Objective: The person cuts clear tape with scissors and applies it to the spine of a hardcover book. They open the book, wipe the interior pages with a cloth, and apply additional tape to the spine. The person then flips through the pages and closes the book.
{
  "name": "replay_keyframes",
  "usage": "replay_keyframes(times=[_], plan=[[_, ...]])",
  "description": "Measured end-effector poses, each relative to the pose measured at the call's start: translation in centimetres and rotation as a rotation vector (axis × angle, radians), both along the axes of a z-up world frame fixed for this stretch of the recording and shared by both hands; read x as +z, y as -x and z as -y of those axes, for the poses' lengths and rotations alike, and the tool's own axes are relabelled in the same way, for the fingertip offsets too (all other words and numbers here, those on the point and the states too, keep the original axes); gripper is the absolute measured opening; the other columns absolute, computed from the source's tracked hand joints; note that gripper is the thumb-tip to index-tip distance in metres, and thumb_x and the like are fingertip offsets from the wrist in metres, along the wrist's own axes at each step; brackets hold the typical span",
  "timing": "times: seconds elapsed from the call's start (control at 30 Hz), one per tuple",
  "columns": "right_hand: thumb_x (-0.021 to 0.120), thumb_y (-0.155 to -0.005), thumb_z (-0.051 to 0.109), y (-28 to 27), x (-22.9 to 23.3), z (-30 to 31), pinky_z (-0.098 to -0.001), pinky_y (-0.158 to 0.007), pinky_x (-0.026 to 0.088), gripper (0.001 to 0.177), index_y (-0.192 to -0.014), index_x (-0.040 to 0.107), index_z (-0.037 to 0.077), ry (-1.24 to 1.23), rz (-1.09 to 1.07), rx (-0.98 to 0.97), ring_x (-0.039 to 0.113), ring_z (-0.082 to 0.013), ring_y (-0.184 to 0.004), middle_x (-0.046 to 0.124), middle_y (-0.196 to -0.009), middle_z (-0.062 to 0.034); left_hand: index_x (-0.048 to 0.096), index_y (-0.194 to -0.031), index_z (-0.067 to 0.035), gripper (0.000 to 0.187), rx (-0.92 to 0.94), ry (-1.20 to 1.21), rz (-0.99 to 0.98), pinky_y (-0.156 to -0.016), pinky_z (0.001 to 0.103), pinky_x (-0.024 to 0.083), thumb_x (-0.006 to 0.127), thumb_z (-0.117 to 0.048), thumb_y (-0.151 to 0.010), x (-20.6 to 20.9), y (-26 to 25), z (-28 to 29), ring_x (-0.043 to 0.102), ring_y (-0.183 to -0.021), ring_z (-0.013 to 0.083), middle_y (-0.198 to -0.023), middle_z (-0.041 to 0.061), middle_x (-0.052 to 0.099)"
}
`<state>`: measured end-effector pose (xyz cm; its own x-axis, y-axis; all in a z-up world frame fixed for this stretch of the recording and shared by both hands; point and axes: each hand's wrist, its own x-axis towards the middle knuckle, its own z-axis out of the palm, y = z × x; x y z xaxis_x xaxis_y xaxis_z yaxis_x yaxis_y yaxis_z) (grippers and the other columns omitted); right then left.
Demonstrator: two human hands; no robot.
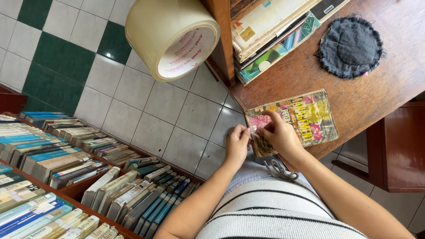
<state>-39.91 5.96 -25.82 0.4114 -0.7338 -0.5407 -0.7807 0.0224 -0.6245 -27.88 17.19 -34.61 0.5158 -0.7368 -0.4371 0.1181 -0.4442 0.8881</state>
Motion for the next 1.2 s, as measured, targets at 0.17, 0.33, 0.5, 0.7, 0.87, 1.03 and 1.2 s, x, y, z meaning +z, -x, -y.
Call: replay_keyframes(times=[0.17,0.33,0.5,0.7,0.87,1.03,1.2], plan=[[0.072,-0.091,0.027,0.0,0.5,0.0,-0.0460,-0.086,0.056,0.046,-0.131,0.050,0.026,0.011,-0.025,0.018,0.073,-0.0275,-0.097,0.078,-0.091,-0.0020,0.063,-0.084,-0.004,0.026,0.000,-0.049,-0.095,-0.041,0.024,0.051,0.061,-0.022,-0.102,2.0,-0.1,0.2,0.066,-0.046,0.0193,-0.061,0.013,0.063],[0.071,-0.091,0.025,0.1,-0.6,-0.5,-0.0511,-0.086,0.056,0.040,-0.124,0.049,0.023,0.068,-0.045,0.084,0.073,-0.0326,-0.098,0.079,-0.095,-0.0034,0.061,-0.086,-0.002,0.022,0.036,-0.048,-0.149,-0.047,0.027,0.057,0.060,-0.017,-0.102,1.8,-0.1,0.3,0.069,-0.050,0.0230,-0.065,0.018,0.065],[0.071,-0.091,0.028,0.5,-2.2,-0.5,-0.0530,-0.084,0.056,0.039,-0.121,0.046,0.021,0.138,-0.064,0.146,0.072,-0.0350,-0.097,0.078,-0.095,-0.0054,0.062,-0.087,-0.001,0.022,0.065,-0.039,-0.182,-0.047,0.029,0.059,0.060,-0.015,-0.102,2.0,0.0,0.3,0.069,-0.051,0.0241,-0.068,0.017,0.063],[0.069,-0.094,0.041,0.9,-3.0,-0.6,-0.0541,-0.081,0.057,0.037,-0.115,0.045,0.023,0.242,-0.138,0.251,0.072,-0.0377,-0.093,0.075,-0.092,-0.0083,0.060,-0.090,0.002,0.022,0.130,-0.037,-0.287,-0.050,0.030,0.061,0.061,-0.016,-0.102,0.6,0.1,0.1,0.070,-0.060,0.0250,-0.075,0.015,0.060],[0.067,-0.094,0.044,0.7,-2.2,-0.6,-0.0556,-0.079,0.055,0.032,-0.108,0.049,0.022,0.235,-0.170,0.251,0.071,-0.0415,-0.092,0.072,-0.088,-0.0140,0.059,-0.091,0.001,0.021,0.152,-0.028,-0.323,-0.051,0.028,0.062,0.066,-0.017,-0.100,0.4,0.3,0.2,0.070,-0.062,0.0231,-0.077,0.014,0.060],[0.066,-0.093,0.039,1.1,-4.0,-0.7,-0.0493,-0.079,0.059,0.014,-0.106,0.060,0.037,0.297,-0.113,0.284,0.072,-0.0337,-0.095,0.074,-0.097,-0.0006,0.053,-0.083,-0.003,0.028,0.152,-0.050,-0.348,-0.045,0.024,0.058,0.078,-0.013,-0.090,0.0,0.2,0.5,0.065,-0.053,0.0172,-0.068,0.011,0.059],[0.067,-0.092,0.036,1.8,-4.3,-0.8,-0.0514,-0.076,0.059,0.017,-0.110,0.066,0.036,0.326,-0.042,0.284,0.071,-0.0360,-0.093,0.073,-0.099,-0.0016,0.051,-0.082,-0.001,0.026,0.169,-0.050,-0.347,-0.047,0.027,0.059,0.075,-0.007,-0.089,1.2,0.2,0.7,0.067,-0.054,0.0188,-0.068,0.014,0.060]])
